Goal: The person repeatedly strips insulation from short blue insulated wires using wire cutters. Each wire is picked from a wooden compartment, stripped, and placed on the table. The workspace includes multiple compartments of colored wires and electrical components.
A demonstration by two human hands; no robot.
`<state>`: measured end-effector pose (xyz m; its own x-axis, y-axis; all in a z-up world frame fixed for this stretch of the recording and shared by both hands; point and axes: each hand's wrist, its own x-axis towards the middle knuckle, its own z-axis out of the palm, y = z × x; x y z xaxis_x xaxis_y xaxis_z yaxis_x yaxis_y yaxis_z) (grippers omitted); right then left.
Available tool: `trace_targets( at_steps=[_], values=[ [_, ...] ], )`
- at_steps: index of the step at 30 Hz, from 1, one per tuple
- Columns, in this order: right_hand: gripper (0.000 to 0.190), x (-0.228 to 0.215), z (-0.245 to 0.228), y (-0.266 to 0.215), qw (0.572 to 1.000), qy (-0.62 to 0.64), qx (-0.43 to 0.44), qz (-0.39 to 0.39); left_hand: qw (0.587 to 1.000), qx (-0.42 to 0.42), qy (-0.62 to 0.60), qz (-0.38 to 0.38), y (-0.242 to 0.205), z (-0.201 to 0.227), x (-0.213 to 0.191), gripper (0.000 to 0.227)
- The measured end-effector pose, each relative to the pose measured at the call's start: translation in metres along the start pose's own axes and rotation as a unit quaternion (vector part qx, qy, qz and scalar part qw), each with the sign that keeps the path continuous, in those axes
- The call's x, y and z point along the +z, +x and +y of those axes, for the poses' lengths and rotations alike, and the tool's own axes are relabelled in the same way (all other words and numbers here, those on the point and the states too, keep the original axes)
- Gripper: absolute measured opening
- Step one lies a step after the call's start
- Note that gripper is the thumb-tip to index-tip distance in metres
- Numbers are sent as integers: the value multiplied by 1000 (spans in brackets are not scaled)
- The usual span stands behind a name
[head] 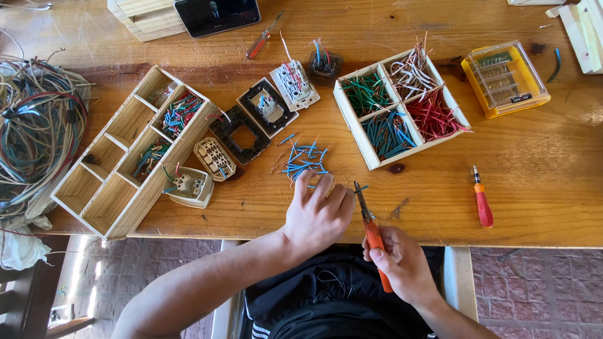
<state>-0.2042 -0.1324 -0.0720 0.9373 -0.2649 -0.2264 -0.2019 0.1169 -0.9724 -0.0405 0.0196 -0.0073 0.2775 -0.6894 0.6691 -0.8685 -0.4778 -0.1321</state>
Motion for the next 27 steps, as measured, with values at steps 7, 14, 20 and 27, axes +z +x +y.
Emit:
trace_targets(
  at_steps=[7,14,20,27],
  values=[
    [48,-2,-4,-2,1000,-17,9,0,943,-145,-256,-155,7,-16,15,23],
    [49,-2,-6,-1,999,-44,-1,-7,676,-379,-483,-408,16,-31,25,15],
    [49,-2,0,0,1000,-3,5,3,999,-13,-41,-18,4,-11,0,10],
    [58,-4,-11,-2,999,-33,4,5,630,-417,-521,-397,20,-30,21,32]
  ],
)
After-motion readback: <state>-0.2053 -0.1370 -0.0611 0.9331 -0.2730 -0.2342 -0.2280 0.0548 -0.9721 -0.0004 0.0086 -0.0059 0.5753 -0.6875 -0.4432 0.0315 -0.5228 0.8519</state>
